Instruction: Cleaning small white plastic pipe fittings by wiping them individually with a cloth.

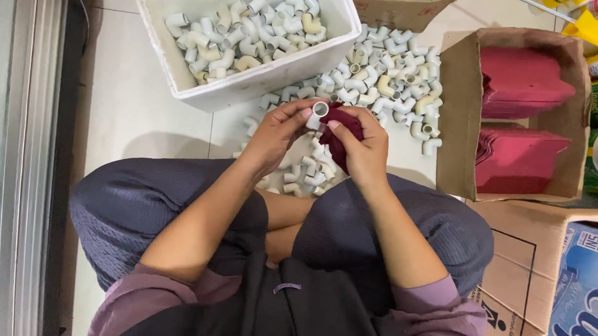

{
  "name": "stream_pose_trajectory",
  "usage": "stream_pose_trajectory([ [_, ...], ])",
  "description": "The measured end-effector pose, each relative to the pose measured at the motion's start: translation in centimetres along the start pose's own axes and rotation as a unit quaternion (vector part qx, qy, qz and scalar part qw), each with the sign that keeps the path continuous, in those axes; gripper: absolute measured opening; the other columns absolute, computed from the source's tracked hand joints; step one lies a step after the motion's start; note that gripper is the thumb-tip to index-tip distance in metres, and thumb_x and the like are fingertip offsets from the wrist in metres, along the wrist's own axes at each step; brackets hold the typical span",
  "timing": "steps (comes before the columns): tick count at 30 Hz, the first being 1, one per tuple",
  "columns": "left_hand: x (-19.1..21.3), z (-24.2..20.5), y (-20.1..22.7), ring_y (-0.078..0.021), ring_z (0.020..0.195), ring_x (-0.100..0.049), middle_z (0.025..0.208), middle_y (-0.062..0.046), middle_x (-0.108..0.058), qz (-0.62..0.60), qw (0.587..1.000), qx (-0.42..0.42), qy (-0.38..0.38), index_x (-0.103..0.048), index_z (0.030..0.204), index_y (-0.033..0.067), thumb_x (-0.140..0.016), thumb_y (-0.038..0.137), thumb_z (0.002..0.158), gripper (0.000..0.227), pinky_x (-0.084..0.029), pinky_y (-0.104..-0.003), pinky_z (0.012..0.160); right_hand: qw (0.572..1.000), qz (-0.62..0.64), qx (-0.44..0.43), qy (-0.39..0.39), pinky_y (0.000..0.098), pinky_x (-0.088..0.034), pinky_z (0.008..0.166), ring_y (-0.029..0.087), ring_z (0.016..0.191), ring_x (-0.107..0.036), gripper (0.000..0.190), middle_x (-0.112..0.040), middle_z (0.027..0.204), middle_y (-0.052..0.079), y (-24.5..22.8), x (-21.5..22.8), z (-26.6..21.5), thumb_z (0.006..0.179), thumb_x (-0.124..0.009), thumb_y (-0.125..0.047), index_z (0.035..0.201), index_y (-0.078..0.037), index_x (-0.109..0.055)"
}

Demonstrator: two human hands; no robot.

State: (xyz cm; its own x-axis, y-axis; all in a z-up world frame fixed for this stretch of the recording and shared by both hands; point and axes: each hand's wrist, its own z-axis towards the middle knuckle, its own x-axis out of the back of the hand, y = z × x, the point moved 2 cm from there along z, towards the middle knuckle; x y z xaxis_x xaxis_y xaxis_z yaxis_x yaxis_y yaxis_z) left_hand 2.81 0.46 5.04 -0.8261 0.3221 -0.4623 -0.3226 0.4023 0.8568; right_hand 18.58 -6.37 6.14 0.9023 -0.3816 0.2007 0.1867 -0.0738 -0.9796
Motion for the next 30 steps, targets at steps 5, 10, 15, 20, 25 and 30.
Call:
stream_pose_trajectory([
  [5, -0.8, -1.1, 2.1, -0.0112, 0.105, -0.062, 0.113, -0.006, -0.072, 0.045, 0.998, 0.011, -0.032, -0.072, 0.129, 0.0065, -0.066, 0.015, 0.102, 0.029, -0.053, -0.036, 0.102, 0.995, -0.073, 0.067, 0.019, 0.0417, -0.048, 0.093, 0.031, 0.1, -0.068, 0.019, -0.071, 0.103, 0.014, -1.5, 0.1, 0.0, 0.093, -0.077, -0.015, 0.111, -0.011, -0.074],
  [10, 1.1, 0.2, -0.2, -0.0124, 0.098, -0.067, 0.103, -0.007, -0.071, 0.159, 0.986, -0.027, -0.038, -0.069, 0.133, 0.0096, -0.073, 0.009, 0.097, 0.036, -0.057, -0.036, 0.097, 0.995, -0.029, 0.092, -0.019, 0.0427, -0.045, 0.102, 0.028, 0.108, -0.062, 0.023, -0.067, 0.109, 0.012, -1.2, 0.1, 0.3, 0.101, -0.067, -0.024, 0.121, -0.013, -0.072],
  [15, 2.9, 1.1, -0.7, -0.0107, 0.092, -0.067, 0.095, -0.005, -0.071, 0.22, 0.974, -0.05, 0.009, -0.075, 0.122, 0.0102, -0.073, 0.011, 0.098, 0.025, -0.058, -0.032, 0.089, 0.967, -0.113, 0.209, -0.097, 0.0438, -0.045, 0.101, 0.036, 0.11, -0.063, 0.019, -0.061, 0.113, 0.014, -3.4, 0.7, 0.3, 0.105, -0.065, -0.024, 0.118, -0.017, -0.076],
  [20, 4.0, 2.9, 5.3, -0.0203, 0.083, -0.071, 0.093, -0.013, -0.07, -0.065, 0.985, -0.042, 0.155, -0.065, 0.106, -0.0047, -0.048, 0.02, 0.101, 0.03, -0.057, -0.03, 0.086, 0.98, -0.098, 0.112, -0.136, 0.0344, -0.046, 0.096, 0.025, 0.107, -0.058, 0.017, -0.057, 0.116, 0.011, -4.3, 2.4, 0.9, 0.098, -0.065, -0.013, 0.108, -0.004, -0.075],
  [25, 5.8, 2.2, 7.0, -0.0283, 0.096, -0.074, 0.108, -0.022, -0.072, -0.067, 0.986, -0.006, 0.152, -0.059, 0.125, -0.0094, -0.045, 0.037, 0.1, 0.054, -0.059, -0.034, 0.085, 0.996, 0.066, -0.042, -0.034, 0.0231, -0.055, 0.073, 0.013, 0.081, -0.066, 0.02, -0.07, 0.101, 0.007, -2.5, 4.0, 2.0, 0.103, -0.06, -0.014, 0.119, -0.005, -0.068],
  [30, 8.2, 1.3, 1.2, -0.034, 0.099, -0.073, 0.091, -0.011, -0.076, 0.599, 0.794, 0.067, 0.08, -0.077, 0.1, 0.0137, -0.053, 0.041, 0.105, 0.037, -0.056, -0.046, 0.086, 0.996, 0.075, -0.031, 0.047, 0.0297, -0.057, 0.064, 0.013, 0.076, -0.062, 0.019, -0.057, 0.085, 0.004, -1.2, 4.8, 2.5, 0.104, -0.068, -0.019, 0.118, -0.01, -0.075],
])
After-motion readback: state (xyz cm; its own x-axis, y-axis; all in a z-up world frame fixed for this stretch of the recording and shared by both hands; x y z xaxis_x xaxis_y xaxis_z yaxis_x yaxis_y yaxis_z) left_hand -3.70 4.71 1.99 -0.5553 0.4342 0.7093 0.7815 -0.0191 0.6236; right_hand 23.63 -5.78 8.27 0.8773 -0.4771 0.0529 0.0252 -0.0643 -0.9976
